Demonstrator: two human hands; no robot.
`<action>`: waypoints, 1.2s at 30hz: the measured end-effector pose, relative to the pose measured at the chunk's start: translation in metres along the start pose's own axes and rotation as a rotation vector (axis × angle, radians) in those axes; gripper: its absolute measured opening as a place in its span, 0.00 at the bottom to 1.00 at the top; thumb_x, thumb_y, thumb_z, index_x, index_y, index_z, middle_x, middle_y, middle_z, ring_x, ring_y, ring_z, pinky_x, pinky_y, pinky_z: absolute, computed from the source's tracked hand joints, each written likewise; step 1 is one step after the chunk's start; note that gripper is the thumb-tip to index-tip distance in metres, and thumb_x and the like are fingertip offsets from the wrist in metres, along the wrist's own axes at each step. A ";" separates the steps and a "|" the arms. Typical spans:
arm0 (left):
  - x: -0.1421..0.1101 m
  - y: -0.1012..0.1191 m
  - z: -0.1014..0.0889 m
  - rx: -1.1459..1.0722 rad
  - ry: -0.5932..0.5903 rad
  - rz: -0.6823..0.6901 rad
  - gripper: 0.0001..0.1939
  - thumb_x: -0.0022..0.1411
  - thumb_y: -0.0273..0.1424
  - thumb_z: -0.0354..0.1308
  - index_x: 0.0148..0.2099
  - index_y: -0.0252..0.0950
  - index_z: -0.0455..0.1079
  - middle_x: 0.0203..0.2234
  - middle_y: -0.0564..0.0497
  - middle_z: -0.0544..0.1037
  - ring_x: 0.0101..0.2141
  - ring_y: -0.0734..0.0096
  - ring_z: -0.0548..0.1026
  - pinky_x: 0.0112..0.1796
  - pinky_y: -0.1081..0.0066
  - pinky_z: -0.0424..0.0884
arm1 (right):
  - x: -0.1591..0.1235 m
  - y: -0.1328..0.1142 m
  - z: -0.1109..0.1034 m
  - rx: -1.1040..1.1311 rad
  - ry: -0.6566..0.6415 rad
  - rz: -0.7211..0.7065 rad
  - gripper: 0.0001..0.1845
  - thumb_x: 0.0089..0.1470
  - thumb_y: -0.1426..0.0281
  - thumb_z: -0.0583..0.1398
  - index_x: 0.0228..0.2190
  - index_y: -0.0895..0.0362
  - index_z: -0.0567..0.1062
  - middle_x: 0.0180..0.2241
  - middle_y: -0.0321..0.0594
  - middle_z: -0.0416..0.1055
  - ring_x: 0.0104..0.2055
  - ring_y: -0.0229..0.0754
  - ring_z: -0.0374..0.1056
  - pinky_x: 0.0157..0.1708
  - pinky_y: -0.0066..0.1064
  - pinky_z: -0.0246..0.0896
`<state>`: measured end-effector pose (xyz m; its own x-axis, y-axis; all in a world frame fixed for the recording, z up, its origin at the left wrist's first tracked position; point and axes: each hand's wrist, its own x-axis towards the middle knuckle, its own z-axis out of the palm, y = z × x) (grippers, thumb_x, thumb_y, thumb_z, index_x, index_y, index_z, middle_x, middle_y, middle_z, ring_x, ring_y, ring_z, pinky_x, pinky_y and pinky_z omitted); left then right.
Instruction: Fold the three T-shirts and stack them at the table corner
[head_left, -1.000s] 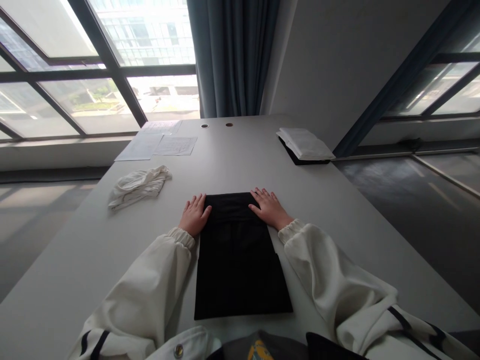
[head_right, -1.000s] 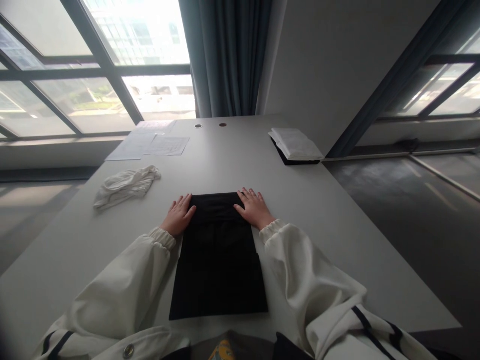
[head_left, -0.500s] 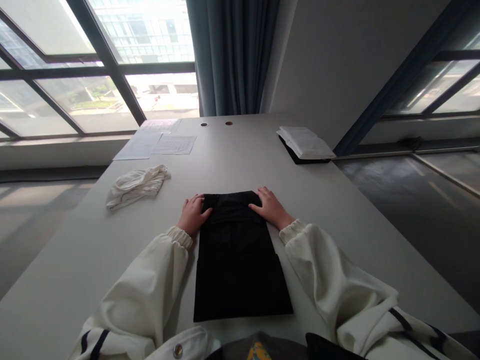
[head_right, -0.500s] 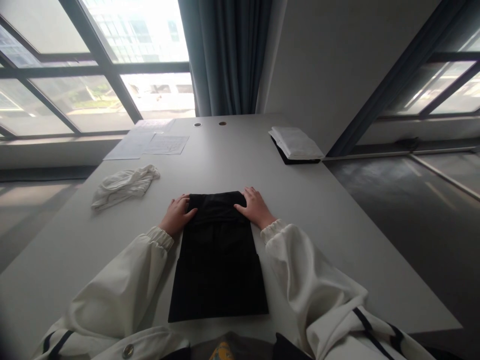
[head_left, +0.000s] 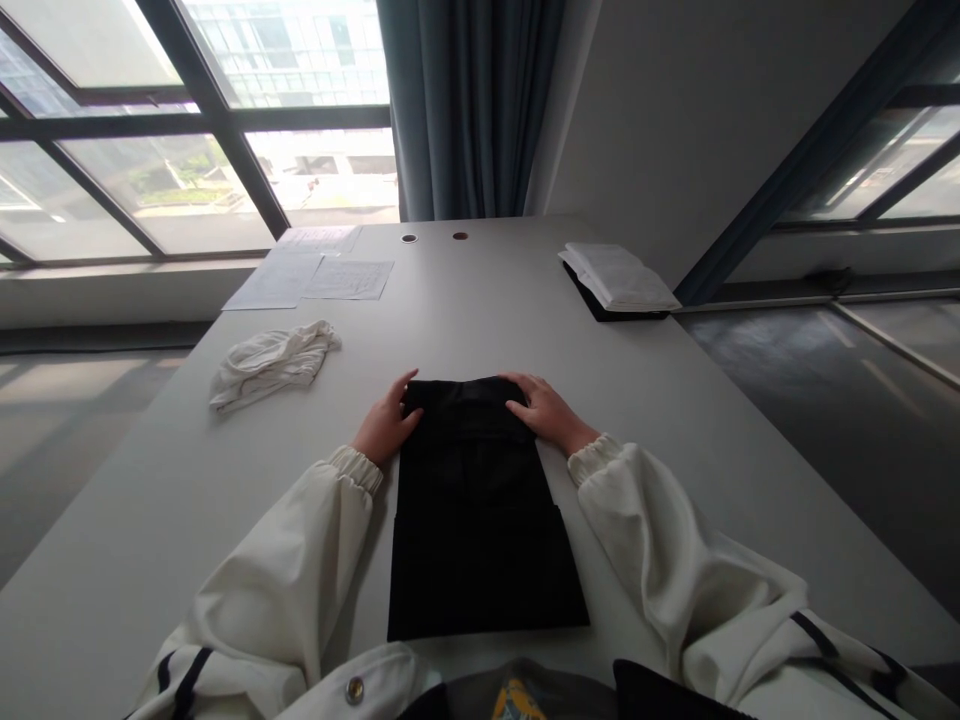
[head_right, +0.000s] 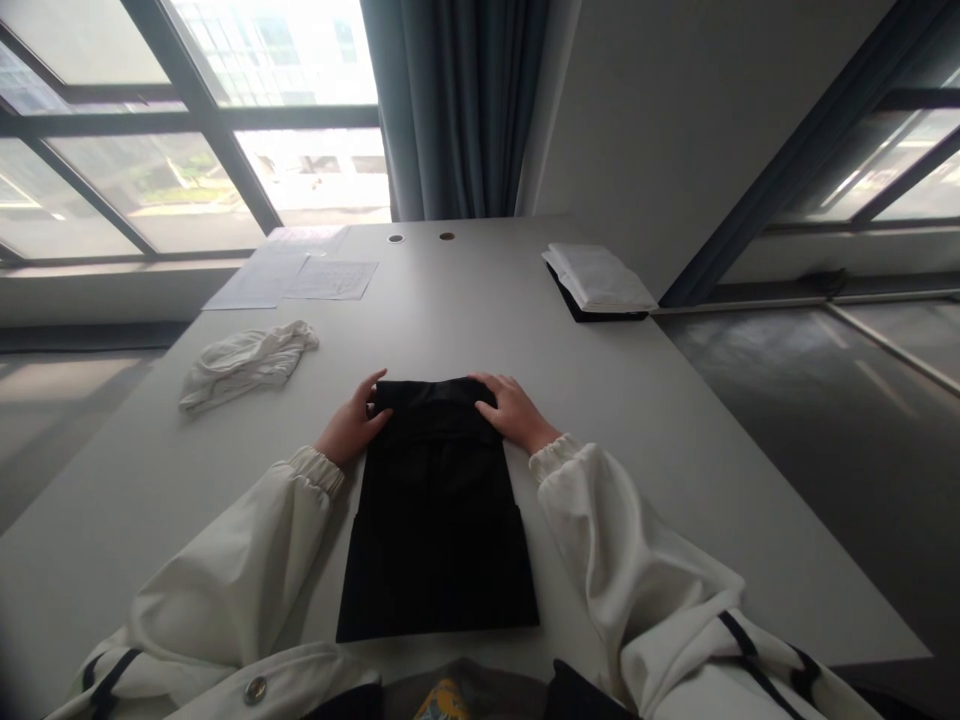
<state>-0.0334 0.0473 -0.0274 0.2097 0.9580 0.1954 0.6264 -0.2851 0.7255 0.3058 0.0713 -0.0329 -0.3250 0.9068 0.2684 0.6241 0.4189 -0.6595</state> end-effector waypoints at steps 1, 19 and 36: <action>0.001 0.001 -0.001 0.058 -0.024 0.041 0.28 0.65 0.31 0.58 0.67 0.46 0.67 0.48 0.49 0.79 0.43 0.63 0.79 0.52 0.59 0.75 | 0.000 -0.001 -0.001 -0.012 -0.047 -0.022 0.23 0.58 0.69 0.63 0.55 0.47 0.79 0.55 0.44 0.75 0.63 0.55 0.67 0.67 0.54 0.59; 0.025 -0.006 -0.001 0.123 0.155 0.108 0.26 0.67 0.28 0.58 0.66 0.42 0.70 0.57 0.44 0.70 0.51 0.59 0.75 0.53 0.59 0.76 | 0.018 0.003 0.008 0.287 0.152 0.011 0.40 0.52 0.72 0.65 0.66 0.49 0.71 0.65 0.45 0.61 0.67 0.52 0.63 0.70 0.44 0.56; -0.024 0.038 -0.042 0.248 0.351 0.333 0.19 0.69 0.32 0.60 0.61 0.39 0.68 0.45 0.47 0.82 0.46 0.63 0.80 0.52 0.61 0.74 | -0.041 -0.058 -0.016 0.144 0.516 -0.105 0.11 0.63 0.70 0.63 0.45 0.51 0.85 0.47 0.42 0.77 0.46 0.45 0.75 0.52 0.42 0.75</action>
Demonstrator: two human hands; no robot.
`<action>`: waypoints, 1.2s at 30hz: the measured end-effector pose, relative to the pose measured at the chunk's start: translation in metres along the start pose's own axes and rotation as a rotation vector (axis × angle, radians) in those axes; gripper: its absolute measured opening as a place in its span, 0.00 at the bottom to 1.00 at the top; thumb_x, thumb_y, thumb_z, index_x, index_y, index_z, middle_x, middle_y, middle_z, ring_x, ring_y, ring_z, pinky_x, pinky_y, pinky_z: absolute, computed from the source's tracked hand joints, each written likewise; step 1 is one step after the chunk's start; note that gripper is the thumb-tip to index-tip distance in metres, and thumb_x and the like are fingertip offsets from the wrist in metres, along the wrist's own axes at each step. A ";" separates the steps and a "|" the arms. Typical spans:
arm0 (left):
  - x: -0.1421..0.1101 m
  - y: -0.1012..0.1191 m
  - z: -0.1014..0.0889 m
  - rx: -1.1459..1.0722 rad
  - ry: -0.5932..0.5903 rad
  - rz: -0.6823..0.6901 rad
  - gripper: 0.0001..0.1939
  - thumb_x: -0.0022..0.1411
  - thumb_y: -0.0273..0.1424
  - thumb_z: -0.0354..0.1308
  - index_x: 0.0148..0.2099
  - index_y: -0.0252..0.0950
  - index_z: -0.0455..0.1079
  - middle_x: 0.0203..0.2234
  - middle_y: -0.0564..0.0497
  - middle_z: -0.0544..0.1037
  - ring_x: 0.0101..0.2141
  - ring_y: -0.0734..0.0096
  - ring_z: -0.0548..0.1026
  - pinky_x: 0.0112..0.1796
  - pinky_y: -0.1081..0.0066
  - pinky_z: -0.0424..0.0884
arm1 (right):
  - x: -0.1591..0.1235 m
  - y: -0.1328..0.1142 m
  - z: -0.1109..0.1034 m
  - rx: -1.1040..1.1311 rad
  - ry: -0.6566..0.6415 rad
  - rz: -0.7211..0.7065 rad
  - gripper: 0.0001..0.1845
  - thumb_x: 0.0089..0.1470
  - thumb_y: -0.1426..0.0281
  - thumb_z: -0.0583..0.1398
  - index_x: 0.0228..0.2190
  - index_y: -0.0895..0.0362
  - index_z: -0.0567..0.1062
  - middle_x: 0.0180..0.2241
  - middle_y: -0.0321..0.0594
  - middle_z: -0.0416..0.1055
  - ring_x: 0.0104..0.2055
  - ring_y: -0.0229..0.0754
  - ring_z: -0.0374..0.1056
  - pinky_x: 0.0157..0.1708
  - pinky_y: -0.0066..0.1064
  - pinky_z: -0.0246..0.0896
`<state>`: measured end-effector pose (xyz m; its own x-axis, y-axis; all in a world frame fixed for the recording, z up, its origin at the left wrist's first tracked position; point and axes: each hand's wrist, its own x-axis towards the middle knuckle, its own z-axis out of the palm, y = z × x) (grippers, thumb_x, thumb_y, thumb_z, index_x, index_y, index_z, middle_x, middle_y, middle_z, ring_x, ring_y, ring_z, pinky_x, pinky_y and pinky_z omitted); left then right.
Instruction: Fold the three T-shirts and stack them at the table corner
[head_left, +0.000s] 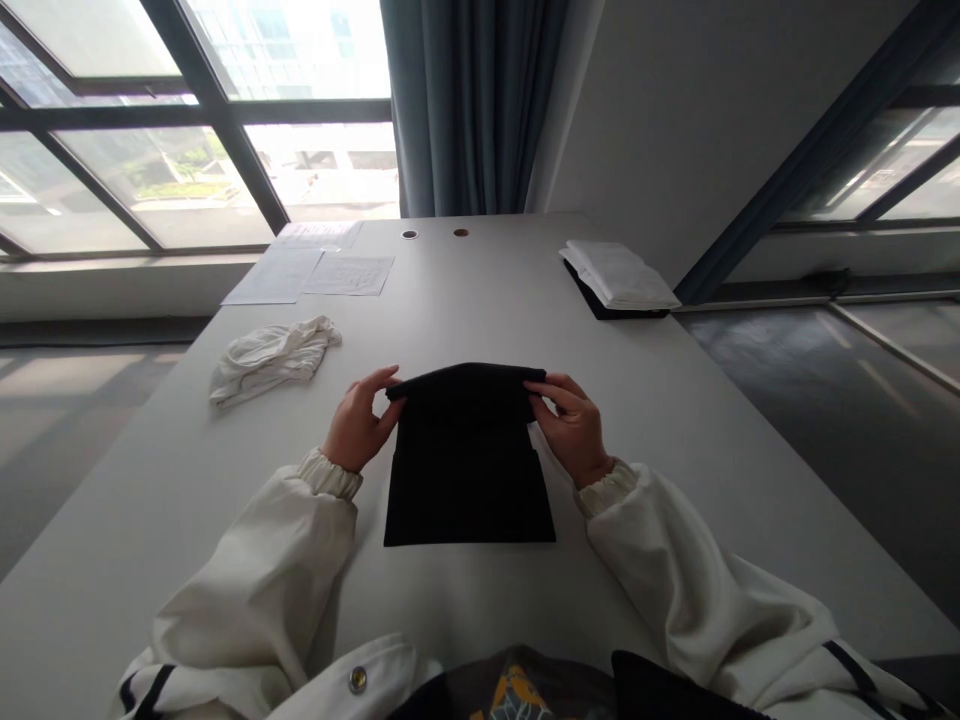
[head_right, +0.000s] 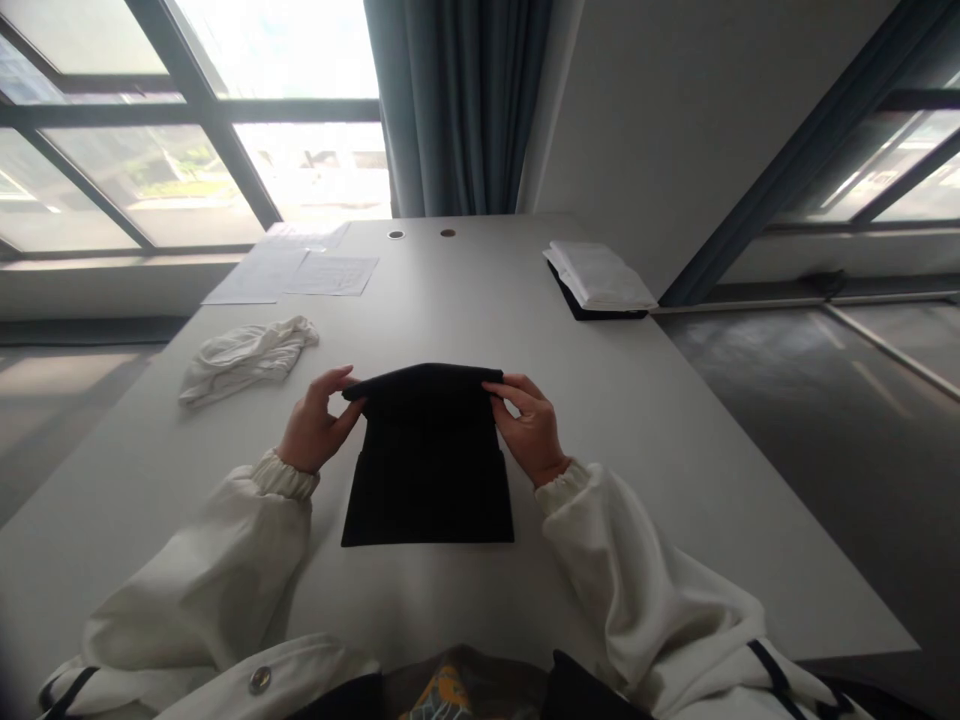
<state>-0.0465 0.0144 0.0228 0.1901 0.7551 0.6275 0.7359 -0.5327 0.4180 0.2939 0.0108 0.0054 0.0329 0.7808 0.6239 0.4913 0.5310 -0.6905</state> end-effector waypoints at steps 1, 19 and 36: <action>-0.006 0.005 -0.008 0.000 -0.037 0.044 0.17 0.70 0.31 0.59 0.59 0.39 0.69 0.45 0.48 0.82 0.46 0.63 0.80 0.52 0.61 0.74 | -0.007 -0.005 -0.005 -0.001 -0.007 -0.009 0.10 0.64 0.70 0.63 0.44 0.51 0.84 0.46 0.41 0.78 0.45 0.45 0.76 0.51 0.41 0.75; -0.111 0.048 -0.037 -0.043 -0.602 0.185 0.21 0.46 0.14 0.53 0.41 0.41 0.67 0.48 0.49 0.77 0.48 0.61 0.75 0.50 0.62 0.72 | -0.094 -0.039 -0.063 -0.137 -0.468 -0.453 0.19 0.59 0.85 0.56 0.38 0.51 0.80 0.37 0.41 0.76 0.41 0.44 0.69 0.43 0.38 0.72; -0.127 0.040 -0.044 -0.290 -0.425 -0.137 0.21 0.51 0.22 0.53 0.48 0.40 0.68 0.65 0.41 0.67 0.60 0.54 0.72 0.58 0.53 0.72 | -0.109 -0.034 -0.052 -0.148 -0.357 0.056 0.14 0.60 0.75 0.56 0.44 0.51 0.77 0.41 0.43 0.78 0.45 0.49 0.75 0.49 0.42 0.73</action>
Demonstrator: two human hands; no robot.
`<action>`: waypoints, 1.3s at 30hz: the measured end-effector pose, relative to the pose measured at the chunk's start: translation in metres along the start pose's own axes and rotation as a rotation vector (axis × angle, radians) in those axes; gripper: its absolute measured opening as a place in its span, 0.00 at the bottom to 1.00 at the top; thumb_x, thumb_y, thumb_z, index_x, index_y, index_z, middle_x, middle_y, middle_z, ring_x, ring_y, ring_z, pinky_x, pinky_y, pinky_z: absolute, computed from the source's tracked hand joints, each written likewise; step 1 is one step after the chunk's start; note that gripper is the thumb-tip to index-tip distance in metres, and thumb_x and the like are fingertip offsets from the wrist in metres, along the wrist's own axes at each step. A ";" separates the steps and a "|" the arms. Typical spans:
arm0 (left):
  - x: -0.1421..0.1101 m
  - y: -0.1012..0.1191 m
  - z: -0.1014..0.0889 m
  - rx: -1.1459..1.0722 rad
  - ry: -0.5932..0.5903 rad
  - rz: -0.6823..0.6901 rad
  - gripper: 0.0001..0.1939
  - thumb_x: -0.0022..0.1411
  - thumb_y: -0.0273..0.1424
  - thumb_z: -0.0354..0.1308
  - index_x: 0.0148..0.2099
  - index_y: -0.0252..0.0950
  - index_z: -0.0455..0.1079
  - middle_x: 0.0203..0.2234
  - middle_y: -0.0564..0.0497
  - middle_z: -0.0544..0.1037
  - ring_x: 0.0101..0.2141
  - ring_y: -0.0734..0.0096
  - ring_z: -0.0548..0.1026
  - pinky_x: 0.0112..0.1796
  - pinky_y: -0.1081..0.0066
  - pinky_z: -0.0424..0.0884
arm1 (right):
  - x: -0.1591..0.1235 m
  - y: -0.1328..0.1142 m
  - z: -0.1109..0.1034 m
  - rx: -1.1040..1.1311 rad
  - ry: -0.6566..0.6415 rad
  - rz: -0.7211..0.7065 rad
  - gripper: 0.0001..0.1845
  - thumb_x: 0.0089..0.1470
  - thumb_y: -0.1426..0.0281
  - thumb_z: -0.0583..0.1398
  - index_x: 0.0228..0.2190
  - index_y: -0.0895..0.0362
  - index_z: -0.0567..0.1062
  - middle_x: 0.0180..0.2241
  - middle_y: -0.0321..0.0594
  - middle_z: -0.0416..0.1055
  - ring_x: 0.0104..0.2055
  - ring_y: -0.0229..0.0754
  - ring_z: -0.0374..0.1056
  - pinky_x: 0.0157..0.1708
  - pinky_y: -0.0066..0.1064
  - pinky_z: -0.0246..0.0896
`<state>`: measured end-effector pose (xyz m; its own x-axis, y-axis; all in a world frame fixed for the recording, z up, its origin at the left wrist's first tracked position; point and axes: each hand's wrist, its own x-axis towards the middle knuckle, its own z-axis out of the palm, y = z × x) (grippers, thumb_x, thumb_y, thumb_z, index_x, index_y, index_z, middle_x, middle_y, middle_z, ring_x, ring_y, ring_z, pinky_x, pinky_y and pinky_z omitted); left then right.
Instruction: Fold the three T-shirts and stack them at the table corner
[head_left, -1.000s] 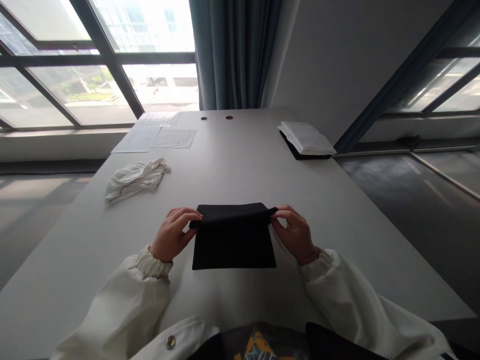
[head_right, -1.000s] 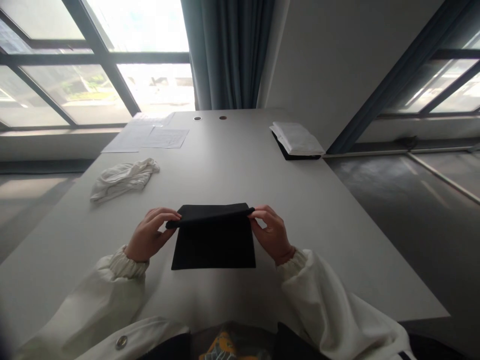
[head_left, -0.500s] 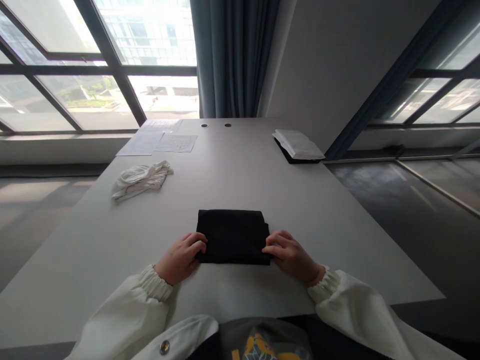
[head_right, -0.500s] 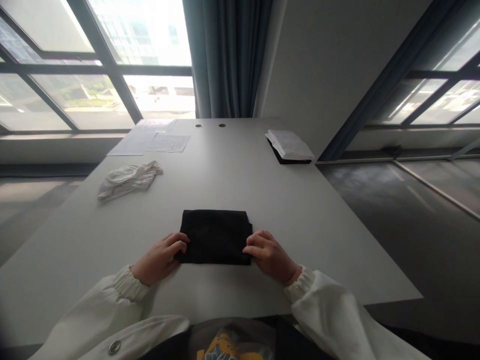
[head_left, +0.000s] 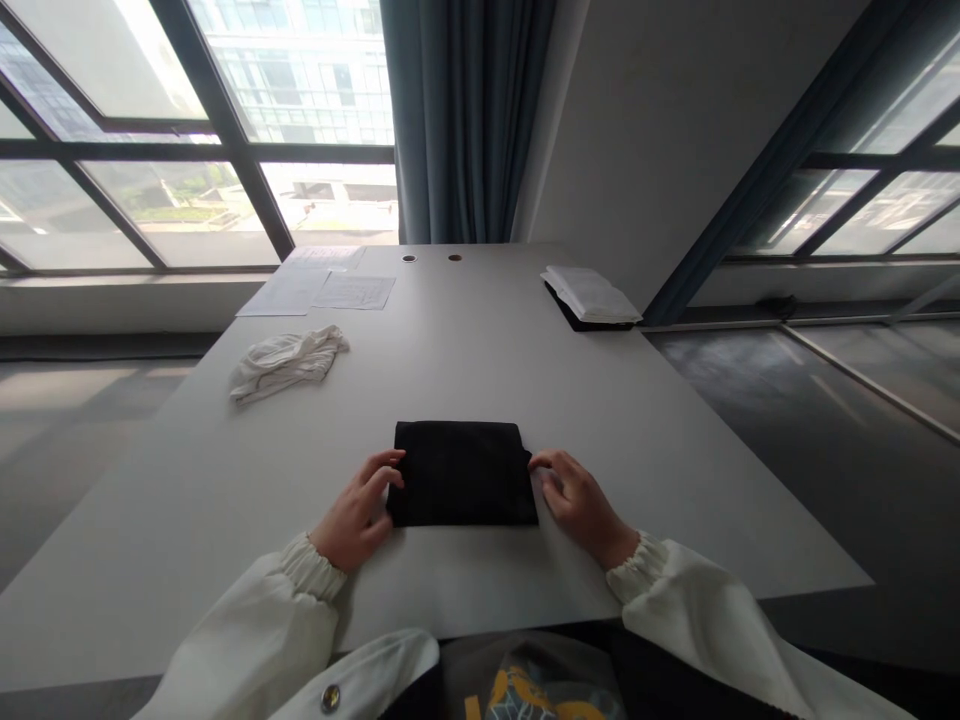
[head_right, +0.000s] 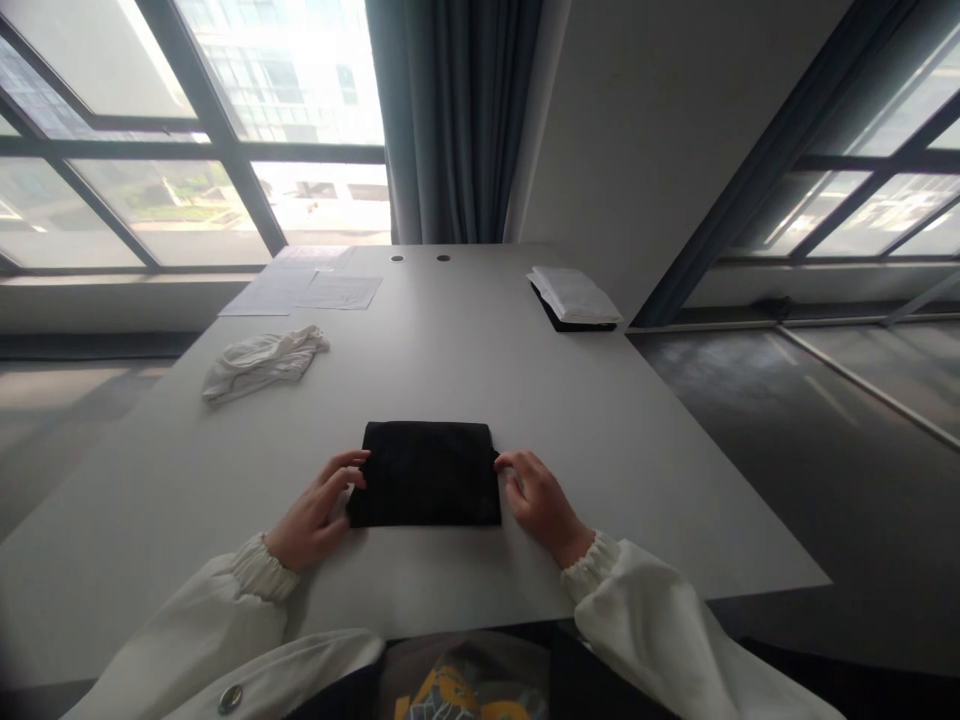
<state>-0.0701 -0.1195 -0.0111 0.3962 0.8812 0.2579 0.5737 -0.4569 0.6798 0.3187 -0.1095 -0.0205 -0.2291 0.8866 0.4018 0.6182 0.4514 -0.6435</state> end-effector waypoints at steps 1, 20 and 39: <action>0.003 -0.003 -0.001 -0.020 0.054 -0.058 0.21 0.54 0.24 0.52 0.51 0.40 0.68 0.63 0.41 0.70 0.58 0.55 0.74 0.56 0.54 0.73 | 0.002 0.001 0.001 0.004 0.016 0.066 0.11 0.61 0.72 0.56 0.42 0.52 0.77 0.40 0.42 0.79 0.42 0.48 0.75 0.46 0.40 0.73; 0.060 -0.019 -0.008 -0.086 -0.033 -0.237 0.16 0.63 0.43 0.54 0.40 0.39 0.78 0.35 0.49 0.80 0.34 0.65 0.74 0.41 0.66 0.70 | 0.050 0.017 0.027 0.135 0.030 0.280 0.18 0.56 0.59 0.64 0.44 0.54 0.82 0.33 0.38 0.77 0.33 0.43 0.70 0.40 0.37 0.69; 0.051 -0.019 -0.005 0.064 0.115 -0.383 0.13 0.66 0.43 0.53 0.42 0.42 0.73 0.33 0.53 0.82 0.35 0.63 0.79 0.40 0.66 0.71 | 0.050 0.015 0.023 0.248 0.123 0.239 0.11 0.56 0.60 0.63 0.35 0.53 0.79 0.36 0.41 0.79 0.37 0.45 0.75 0.43 0.39 0.73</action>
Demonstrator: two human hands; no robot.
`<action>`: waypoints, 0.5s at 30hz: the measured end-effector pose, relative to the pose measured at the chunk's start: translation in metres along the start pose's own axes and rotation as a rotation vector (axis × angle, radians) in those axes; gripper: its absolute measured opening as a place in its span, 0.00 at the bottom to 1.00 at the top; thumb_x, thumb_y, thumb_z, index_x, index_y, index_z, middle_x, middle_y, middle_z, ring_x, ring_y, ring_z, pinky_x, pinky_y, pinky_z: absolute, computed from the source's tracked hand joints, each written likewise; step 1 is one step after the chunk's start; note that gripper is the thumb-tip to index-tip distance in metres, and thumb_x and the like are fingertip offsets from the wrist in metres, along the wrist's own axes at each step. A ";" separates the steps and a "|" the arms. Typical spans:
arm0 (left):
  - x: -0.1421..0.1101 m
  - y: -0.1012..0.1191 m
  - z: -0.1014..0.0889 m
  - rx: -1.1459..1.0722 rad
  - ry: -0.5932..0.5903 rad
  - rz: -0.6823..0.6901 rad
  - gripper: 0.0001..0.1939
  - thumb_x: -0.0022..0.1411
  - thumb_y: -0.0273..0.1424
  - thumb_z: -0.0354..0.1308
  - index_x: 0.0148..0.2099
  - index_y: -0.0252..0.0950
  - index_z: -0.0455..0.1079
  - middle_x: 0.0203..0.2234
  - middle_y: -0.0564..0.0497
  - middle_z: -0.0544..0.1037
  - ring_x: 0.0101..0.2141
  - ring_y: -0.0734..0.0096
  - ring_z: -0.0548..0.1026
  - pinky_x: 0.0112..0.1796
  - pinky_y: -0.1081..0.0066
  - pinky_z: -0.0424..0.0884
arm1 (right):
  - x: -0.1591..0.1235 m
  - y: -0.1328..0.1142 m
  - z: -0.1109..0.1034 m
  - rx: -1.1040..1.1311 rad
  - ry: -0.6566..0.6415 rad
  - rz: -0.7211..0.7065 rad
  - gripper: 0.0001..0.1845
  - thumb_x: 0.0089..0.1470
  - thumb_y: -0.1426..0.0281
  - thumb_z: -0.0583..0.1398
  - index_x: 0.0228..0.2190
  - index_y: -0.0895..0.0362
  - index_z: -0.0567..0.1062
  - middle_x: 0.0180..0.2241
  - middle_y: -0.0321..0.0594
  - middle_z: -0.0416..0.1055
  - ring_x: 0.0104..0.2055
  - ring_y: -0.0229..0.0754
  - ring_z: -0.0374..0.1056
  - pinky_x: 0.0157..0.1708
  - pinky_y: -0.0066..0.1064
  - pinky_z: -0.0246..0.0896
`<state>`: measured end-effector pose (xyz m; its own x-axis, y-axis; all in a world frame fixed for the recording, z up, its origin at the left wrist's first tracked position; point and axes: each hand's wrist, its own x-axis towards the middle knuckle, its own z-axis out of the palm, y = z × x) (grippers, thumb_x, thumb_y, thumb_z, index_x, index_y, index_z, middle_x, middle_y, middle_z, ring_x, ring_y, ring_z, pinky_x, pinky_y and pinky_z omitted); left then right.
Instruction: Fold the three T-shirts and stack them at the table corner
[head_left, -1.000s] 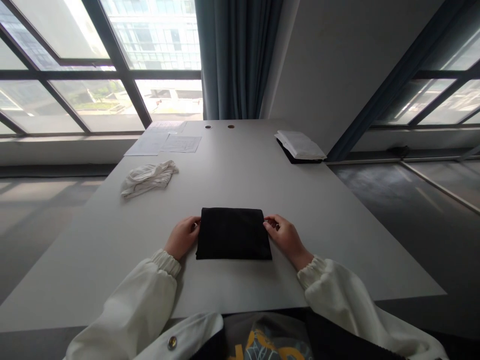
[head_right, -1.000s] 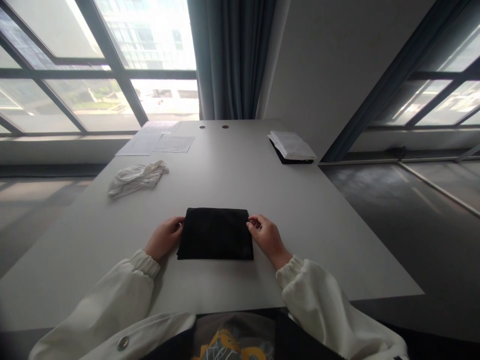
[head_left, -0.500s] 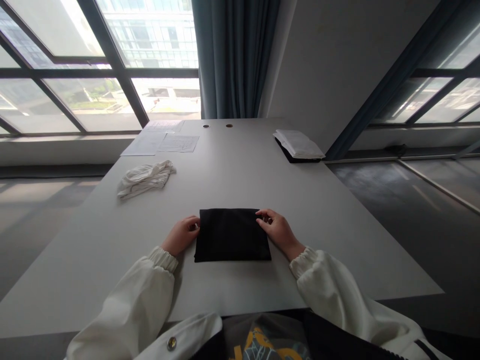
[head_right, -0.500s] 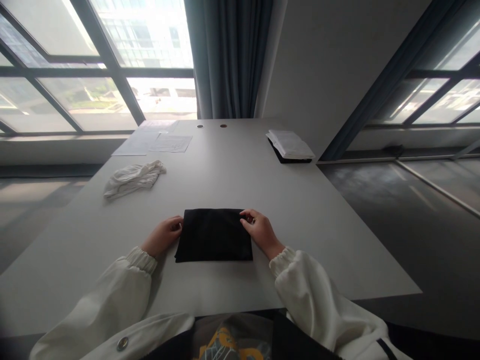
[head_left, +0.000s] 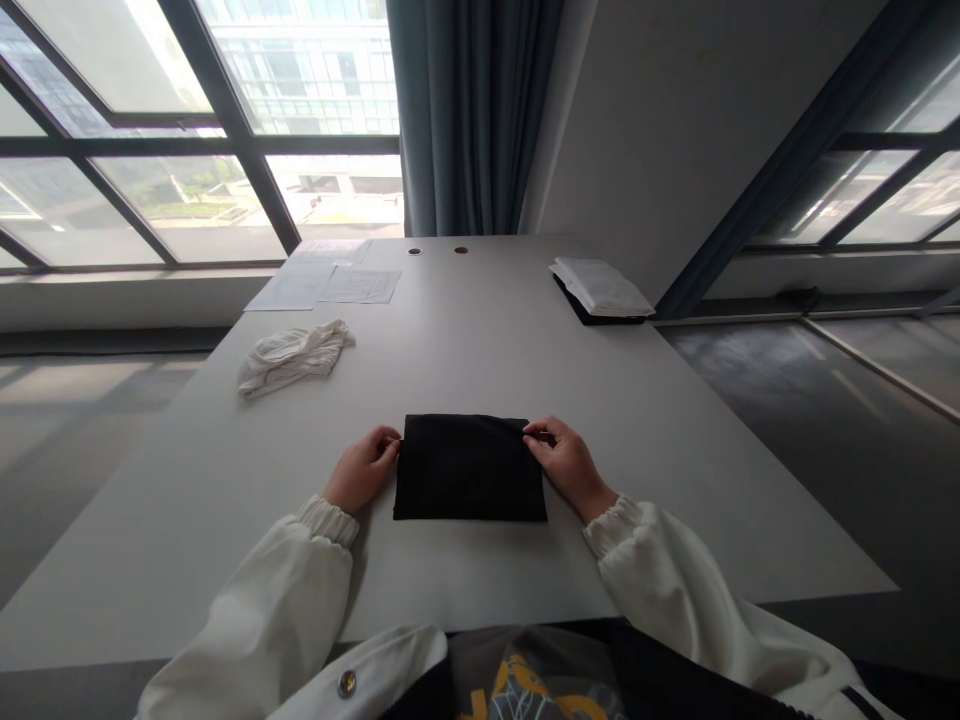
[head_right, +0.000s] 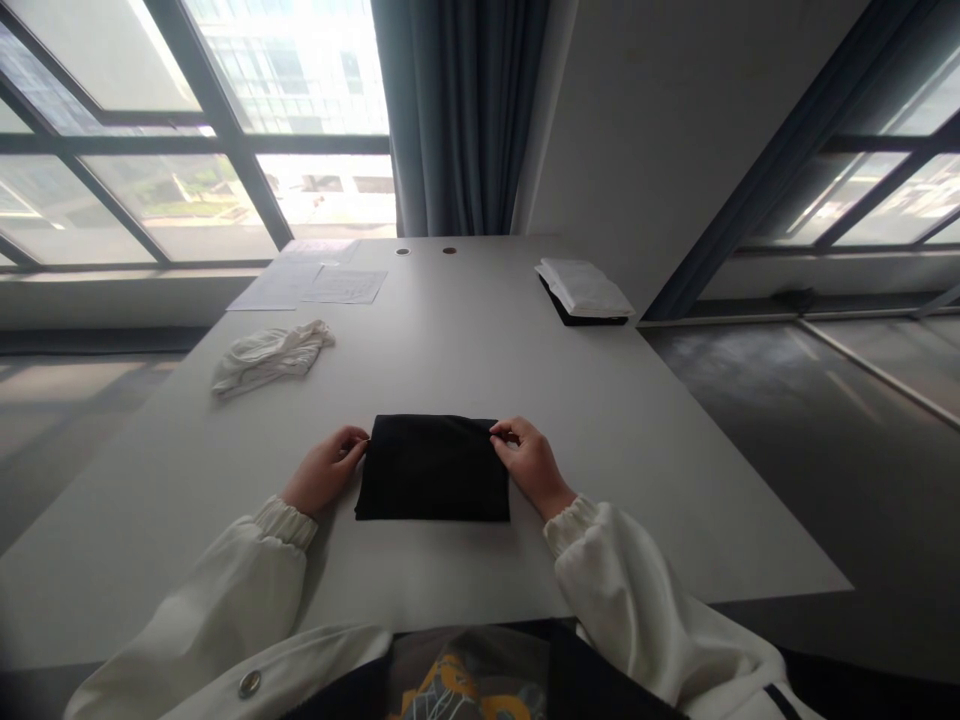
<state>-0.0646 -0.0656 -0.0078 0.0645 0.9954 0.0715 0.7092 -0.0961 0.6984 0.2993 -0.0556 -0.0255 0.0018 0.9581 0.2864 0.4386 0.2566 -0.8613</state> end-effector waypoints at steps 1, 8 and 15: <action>-0.001 0.000 0.000 -0.030 0.016 -0.008 0.14 0.67 0.44 0.53 0.44 0.42 0.73 0.34 0.52 0.83 0.36 0.62 0.80 0.41 0.66 0.72 | 0.000 0.000 -0.001 -0.003 0.007 -0.007 0.11 0.56 0.60 0.63 0.37 0.53 0.79 0.38 0.42 0.79 0.38 0.46 0.76 0.44 0.40 0.73; -0.004 0.003 0.005 -0.111 0.024 -0.017 0.18 0.68 0.48 0.54 0.47 0.41 0.75 0.38 0.51 0.84 0.37 0.63 0.81 0.42 0.66 0.74 | -0.010 -0.005 -0.013 -0.150 0.070 0.084 0.15 0.60 0.55 0.59 0.32 0.53 0.76 0.29 0.40 0.77 0.30 0.46 0.73 0.35 0.37 0.70; -0.002 0.002 0.012 -0.087 0.047 -0.004 0.18 0.64 0.46 0.58 0.49 0.41 0.76 0.36 0.51 0.83 0.36 0.64 0.80 0.42 0.66 0.74 | -0.014 -0.011 -0.012 -0.134 -0.074 0.102 0.14 0.58 0.55 0.61 0.32 0.53 0.76 0.28 0.39 0.78 0.30 0.46 0.74 0.35 0.36 0.68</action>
<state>-0.0545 -0.0680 -0.0150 0.0276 0.9946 0.1002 0.6458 -0.0942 0.7576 0.3054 -0.0733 -0.0153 -0.0118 0.9863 0.1648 0.5549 0.1435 -0.8194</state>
